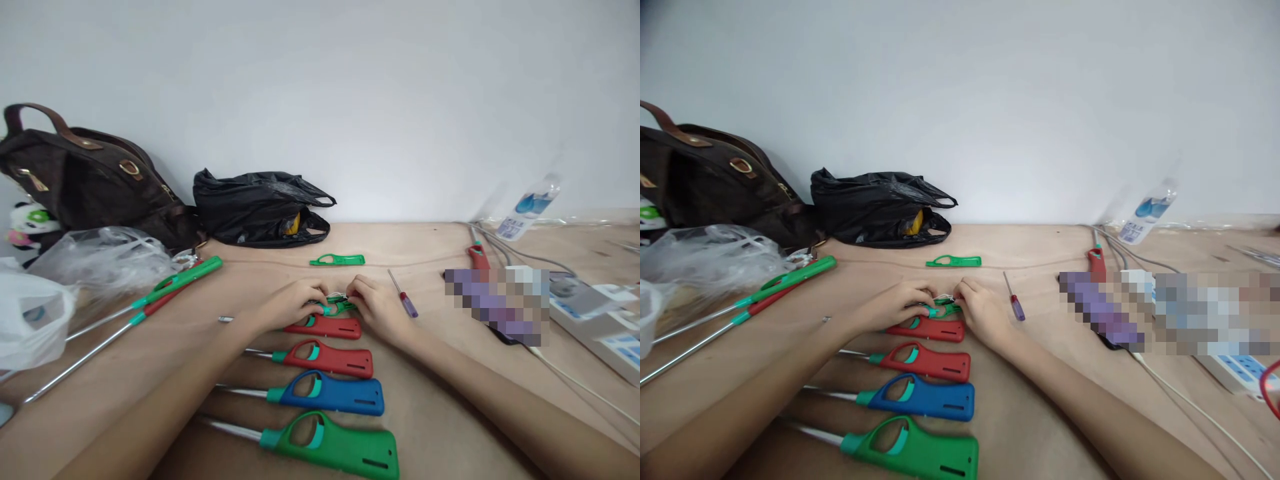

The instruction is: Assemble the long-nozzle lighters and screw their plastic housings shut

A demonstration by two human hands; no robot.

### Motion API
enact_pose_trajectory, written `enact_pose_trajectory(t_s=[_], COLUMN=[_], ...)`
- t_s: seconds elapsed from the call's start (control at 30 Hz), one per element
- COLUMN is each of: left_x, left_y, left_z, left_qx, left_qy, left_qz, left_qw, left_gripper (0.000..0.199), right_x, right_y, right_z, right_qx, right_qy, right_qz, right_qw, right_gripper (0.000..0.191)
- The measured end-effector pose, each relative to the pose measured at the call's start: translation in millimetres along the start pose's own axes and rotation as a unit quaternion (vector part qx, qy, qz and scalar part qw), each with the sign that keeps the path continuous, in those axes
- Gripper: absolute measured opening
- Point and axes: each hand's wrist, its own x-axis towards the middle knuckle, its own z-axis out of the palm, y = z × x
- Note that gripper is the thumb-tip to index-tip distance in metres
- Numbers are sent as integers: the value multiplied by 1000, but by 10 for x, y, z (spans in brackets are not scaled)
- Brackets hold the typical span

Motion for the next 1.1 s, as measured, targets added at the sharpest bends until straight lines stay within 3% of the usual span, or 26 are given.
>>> enact_pose_trajectory(t_s=[0.37, 1.1], left_x=[-1, 1], left_y=[24, 33], left_z=[-26, 1], left_qx=[-14, -15], left_qy=[-5, -3], left_qz=[0, -13], left_qw=[1000, 1000], left_gripper=[15, 14], right_x=[-23, -72], right_y=[9, -23], right_z=[-5, 24], right_qx=[-41, -45], right_qy=[-36, -3], right_qz=[4, -4], right_qw=[999, 999], right_gripper=[13, 13])
